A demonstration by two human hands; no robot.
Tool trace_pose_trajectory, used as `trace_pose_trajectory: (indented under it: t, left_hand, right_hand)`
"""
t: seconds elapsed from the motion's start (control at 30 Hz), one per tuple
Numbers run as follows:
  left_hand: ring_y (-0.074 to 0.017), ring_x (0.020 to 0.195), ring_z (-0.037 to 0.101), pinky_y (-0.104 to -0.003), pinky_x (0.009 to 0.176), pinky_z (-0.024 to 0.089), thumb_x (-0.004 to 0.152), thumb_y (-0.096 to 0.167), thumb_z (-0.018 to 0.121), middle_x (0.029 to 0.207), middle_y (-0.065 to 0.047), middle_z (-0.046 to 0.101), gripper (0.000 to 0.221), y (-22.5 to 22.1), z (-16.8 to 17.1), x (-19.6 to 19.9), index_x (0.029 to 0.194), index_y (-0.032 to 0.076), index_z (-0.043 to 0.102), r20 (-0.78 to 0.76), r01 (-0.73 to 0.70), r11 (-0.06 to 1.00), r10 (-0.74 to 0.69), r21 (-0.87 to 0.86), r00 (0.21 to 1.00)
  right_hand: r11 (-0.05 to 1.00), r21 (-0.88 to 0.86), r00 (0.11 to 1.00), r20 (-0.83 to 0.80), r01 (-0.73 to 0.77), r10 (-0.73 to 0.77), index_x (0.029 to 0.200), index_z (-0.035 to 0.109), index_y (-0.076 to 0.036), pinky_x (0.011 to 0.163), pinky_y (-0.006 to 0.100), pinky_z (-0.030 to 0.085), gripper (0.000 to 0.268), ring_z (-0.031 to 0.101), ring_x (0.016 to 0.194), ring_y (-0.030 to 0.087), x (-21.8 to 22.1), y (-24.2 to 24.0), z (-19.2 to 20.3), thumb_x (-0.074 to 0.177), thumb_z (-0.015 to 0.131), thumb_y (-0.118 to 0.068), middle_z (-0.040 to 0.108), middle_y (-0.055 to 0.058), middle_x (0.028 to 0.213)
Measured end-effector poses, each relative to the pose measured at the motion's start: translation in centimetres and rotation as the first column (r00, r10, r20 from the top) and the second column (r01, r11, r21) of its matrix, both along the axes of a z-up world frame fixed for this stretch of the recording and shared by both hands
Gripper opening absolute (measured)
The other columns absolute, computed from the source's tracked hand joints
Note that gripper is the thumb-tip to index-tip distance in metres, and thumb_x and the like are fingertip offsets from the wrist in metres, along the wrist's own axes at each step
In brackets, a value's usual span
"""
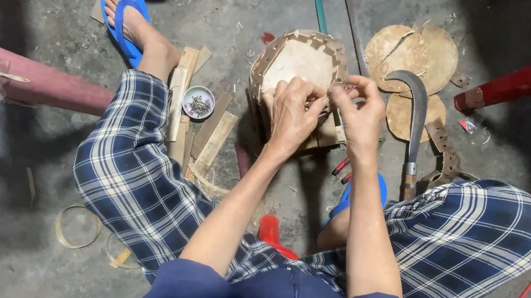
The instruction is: A person is repairing a small percussion instrument by trimming the drum head material and tightening the tensioning cords using pliers and a blade.
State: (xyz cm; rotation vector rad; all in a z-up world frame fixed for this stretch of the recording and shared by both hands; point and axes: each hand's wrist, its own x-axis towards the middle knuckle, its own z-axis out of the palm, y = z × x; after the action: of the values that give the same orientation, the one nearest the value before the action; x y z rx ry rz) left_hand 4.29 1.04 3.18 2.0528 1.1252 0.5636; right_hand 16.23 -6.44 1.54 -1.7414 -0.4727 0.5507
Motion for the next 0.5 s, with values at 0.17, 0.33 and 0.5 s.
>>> trace_pose_trajectory:
  t: [0.17,0.33,0.5]
  left_hand:
    - [-0.0156,0.097,0.056,-0.042,0.102,0.029,0.088,0.034,0.077,0.089,0.005,0.06,0.014,0.3,-1.9,-0.2,0.098,0.025,0.072,0.005,0.052,0.998,-0.052,-0.032,0.999]
    - [-0.0176,0.103,0.057,-0.043,0.102,0.03,0.084,0.018,0.082,0.098,0.002,0.062,0.028,0.9,-0.1,-1.4,0.11,0.021,0.072,0.031,0.174,0.979,-0.171,-0.108,0.985]
    - [-0.0207,0.107,0.056,-0.045,0.105,0.029,0.077,0.013,0.087,0.102,-0.001,0.059,0.038,0.5,0.6,-1.5,0.11,0.017,0.07,0.031,0.227,0.97,-0.226,-0.084,0.974]
  right_hand:
    - [0.989,-0.146,0.993,0.116,0.029,-0.012,0.1,0.075,-0.017,0.054,0.02,0.048,0.03,0.058,0.062,0.006,0.4,0.1,-1.5,0.074,0.09,-0.019,0.065,-0.004,0.079]
    - [0.999,-0.013,0.994,-0.103,0.034,-0.035,0.099,0.073,-0.01,0.053,0.017,0.05,0.025,0.056,0.061,0.002,1.3,-0.4,-3.0,0.079,0.088,-0.011,0.061,-0.003,0.08]
    - [1.0,0.013,0.96,-0.28,-0.026,0.029,0.1,0.07,-0.011,0.051,0.013,0.05,0.017,0.06,0.064,0.0,2.4,-1.4,-1.6,0.089,0.082,-0.018,0.063,-0.005,0.075]
